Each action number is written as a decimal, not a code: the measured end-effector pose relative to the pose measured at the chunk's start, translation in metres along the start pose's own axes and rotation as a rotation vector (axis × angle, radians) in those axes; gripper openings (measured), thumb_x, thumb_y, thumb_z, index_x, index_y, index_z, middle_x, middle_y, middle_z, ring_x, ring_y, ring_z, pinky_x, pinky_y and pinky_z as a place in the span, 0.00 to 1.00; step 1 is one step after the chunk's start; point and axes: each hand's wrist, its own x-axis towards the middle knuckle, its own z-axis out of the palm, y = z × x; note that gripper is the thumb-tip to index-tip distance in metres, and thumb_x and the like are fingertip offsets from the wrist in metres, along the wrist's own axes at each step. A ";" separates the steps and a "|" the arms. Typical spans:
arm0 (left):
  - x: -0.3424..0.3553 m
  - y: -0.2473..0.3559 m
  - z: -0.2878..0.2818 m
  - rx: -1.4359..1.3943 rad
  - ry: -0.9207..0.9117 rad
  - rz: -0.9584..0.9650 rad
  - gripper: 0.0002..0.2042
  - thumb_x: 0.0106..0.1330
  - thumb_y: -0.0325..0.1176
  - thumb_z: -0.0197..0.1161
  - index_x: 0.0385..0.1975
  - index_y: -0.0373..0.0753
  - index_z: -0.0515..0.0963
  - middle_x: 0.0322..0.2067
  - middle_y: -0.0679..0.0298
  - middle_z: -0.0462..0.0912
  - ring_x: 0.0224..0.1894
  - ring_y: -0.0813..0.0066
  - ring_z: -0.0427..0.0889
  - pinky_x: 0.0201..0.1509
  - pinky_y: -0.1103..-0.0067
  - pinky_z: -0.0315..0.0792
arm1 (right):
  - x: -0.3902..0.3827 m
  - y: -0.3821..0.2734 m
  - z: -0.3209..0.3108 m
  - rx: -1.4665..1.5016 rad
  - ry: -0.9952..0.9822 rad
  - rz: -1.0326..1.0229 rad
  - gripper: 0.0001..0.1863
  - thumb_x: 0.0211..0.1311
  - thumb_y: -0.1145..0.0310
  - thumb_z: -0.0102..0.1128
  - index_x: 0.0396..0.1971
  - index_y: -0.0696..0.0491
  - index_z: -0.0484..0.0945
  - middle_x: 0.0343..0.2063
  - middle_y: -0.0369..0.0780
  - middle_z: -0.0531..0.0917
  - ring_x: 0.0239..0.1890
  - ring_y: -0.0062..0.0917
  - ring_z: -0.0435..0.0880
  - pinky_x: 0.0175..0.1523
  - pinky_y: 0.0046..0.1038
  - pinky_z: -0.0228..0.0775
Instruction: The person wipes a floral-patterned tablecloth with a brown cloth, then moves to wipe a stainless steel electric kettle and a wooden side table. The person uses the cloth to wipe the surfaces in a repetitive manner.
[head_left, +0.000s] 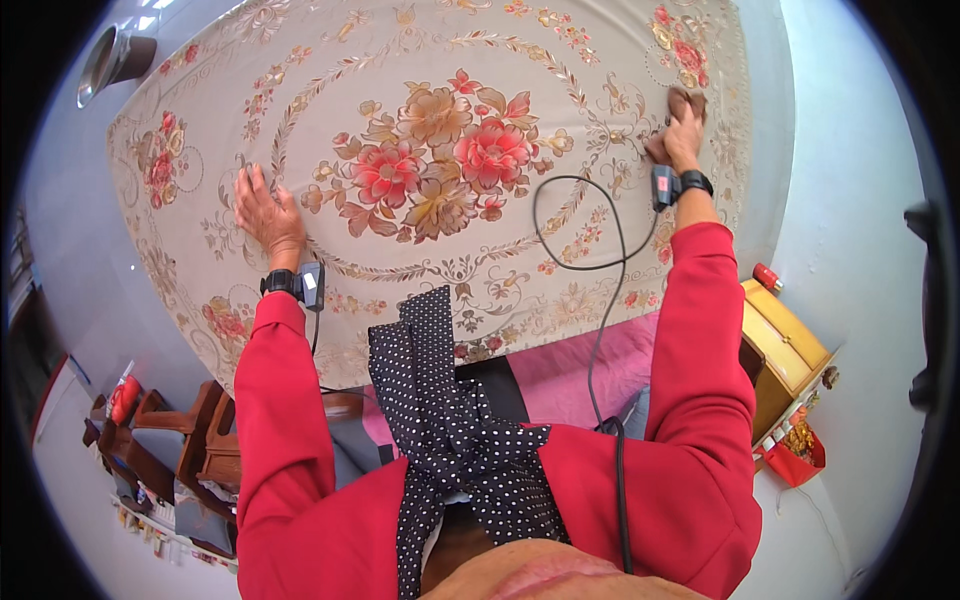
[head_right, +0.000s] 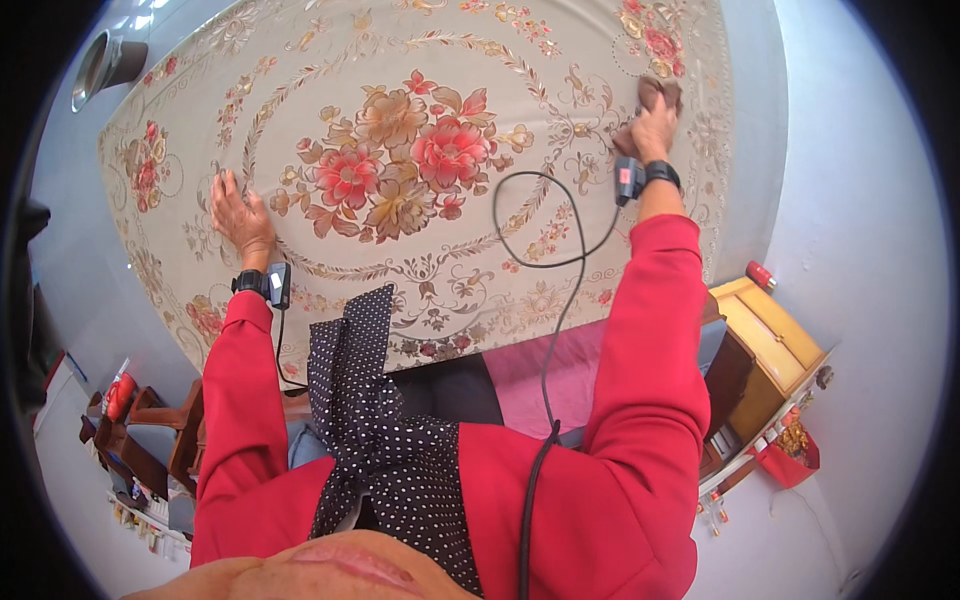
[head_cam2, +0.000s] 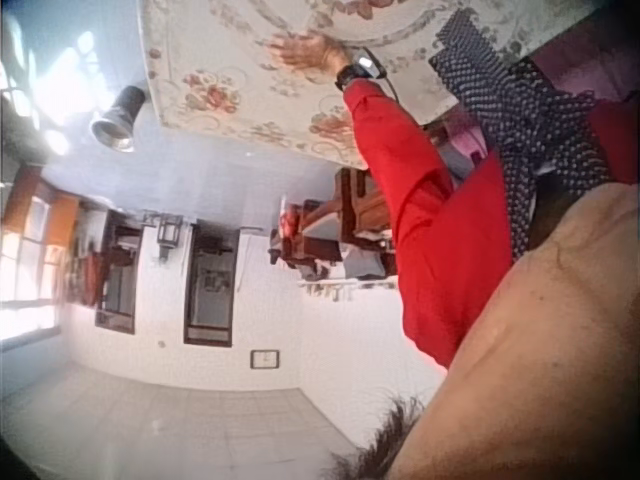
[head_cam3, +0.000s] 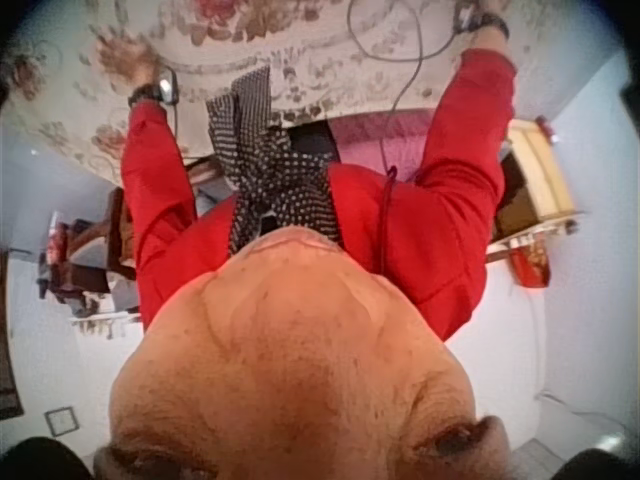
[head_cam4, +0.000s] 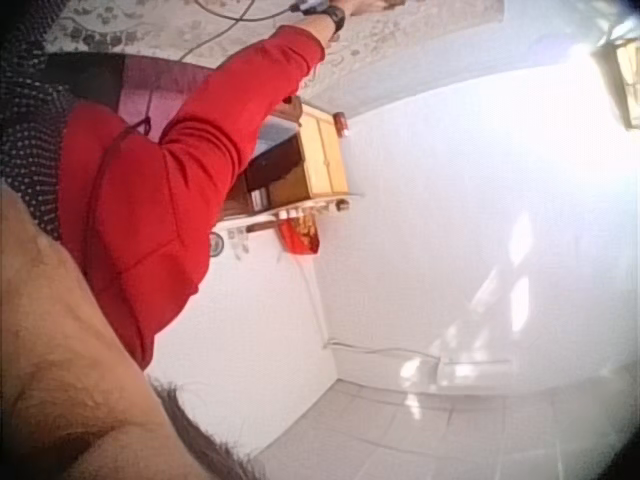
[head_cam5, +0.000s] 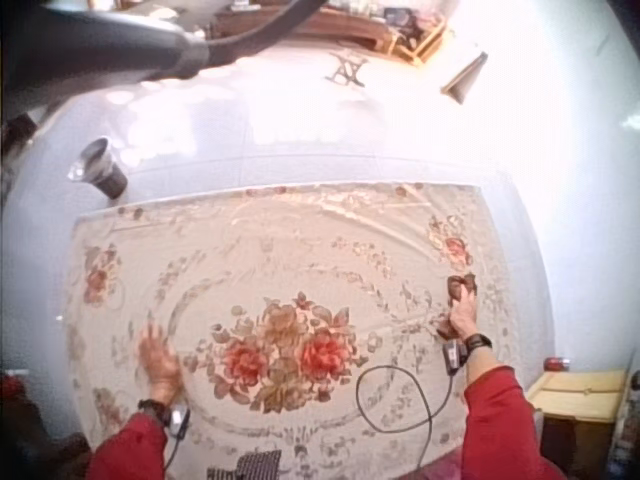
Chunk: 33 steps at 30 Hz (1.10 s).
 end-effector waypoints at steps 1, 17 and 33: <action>0.000 -0.001 0.001 -0.010 0.001 -0.003 0.29 0.65 0.41 0.53 0.69 0.49 0.63 0.70 0.61 0.60 0.74 0.60 0.55 0.72 0.55 0.48 | -0.003 0.015 -0.005 0.035 -0.076 0.071 0.24 0.61 0.69 0.58 0.60 0.46 0.73 0.58 0.47 0.75 0.61 0.45 0.74 0.66 0.40 0.65; -0.034 -0.005 -0.021 -0.062 -0.040 0.098 0.31 0.67 0.41 0.59 0.71 0.47 0.60 0.72 0.56 0.56 0.75 0.57 0.52 0.73 0.51 0.47 | -0.296 -0.316 0.005 0.212 -0.068 -0.844 0.22 0.57 0.68 0.60 0.54 0.44 0.77 0.70 0.41 0.62 0.74 0.32 0.57 0.68 0.54 0.51; -0.193 0.040 -0.037 -0.039 -0.123 -0.004 0.30 0.67 0.41 0.53 0.71 0.49 0.61 0.73 0.59 0.54 0.76 0.58 0.49 0.74 0.52 0.44 | -0.158 0.079 -0.029 0.336 -0.202 0.139 0.27 0.63 0.72 0.55 0.63 0.53 0.70 0.60 0.52 0.74 0.64 0.44 0.72 0.69 0.39 0.63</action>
